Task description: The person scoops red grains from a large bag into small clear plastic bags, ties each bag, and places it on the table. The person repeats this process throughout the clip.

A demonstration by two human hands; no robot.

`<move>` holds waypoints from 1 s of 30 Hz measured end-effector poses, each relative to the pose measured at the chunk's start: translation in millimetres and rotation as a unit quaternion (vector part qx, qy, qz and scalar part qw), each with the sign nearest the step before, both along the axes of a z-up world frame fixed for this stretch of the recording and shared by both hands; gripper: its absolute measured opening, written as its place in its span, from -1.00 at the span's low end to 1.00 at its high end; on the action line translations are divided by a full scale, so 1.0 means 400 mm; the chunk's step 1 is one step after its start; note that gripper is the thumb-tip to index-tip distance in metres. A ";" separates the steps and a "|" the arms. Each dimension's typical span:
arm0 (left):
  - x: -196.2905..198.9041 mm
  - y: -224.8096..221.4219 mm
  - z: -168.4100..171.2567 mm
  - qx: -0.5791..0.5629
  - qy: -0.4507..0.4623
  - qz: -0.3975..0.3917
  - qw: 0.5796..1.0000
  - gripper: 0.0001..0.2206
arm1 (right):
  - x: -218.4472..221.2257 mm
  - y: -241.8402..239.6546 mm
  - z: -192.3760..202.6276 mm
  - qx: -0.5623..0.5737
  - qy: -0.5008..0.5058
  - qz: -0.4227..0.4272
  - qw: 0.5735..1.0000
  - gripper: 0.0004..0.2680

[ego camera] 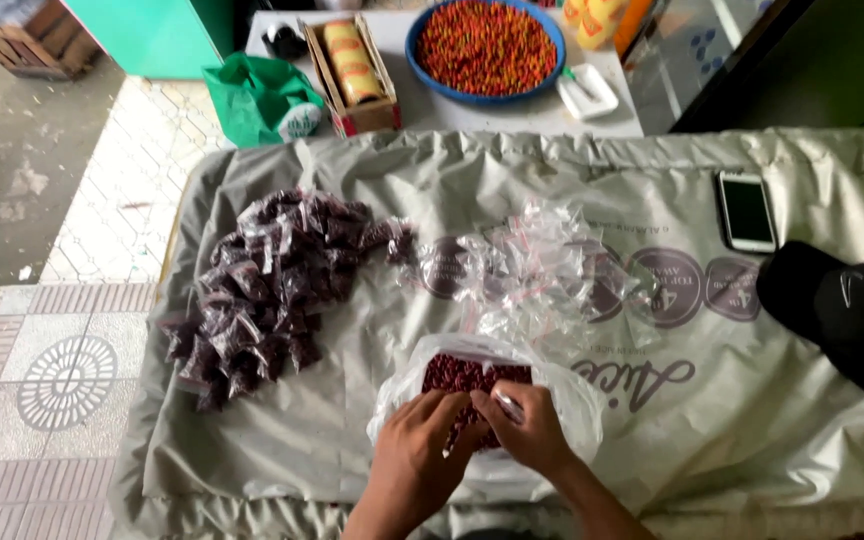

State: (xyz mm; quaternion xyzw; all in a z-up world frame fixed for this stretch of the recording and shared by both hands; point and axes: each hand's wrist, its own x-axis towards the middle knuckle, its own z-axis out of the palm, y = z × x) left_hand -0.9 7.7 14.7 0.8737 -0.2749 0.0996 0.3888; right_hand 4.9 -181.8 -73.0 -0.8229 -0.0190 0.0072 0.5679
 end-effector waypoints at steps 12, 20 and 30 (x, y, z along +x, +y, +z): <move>0.019 -0.046 -0.104 -0.066 0.199 0.018 0.978 -0.87 | 0.013 -0.005 -0.082 -0.119 -0.105 0.066 0.985 -0.74; 0.029 -0.036 -0.098 -0.091 0.206 0.034 0.974 -0.85 | 0.022 -0.029 -0.034 -0.307 -0.022 0.092 0.947 -0.53; 0.024 -0.026 -0.142 -0.077 0.178 0.023 0.981 -0.76 | 0.068 -0.003 0.163 -0.447 0.189 0.234 0.842 -0.86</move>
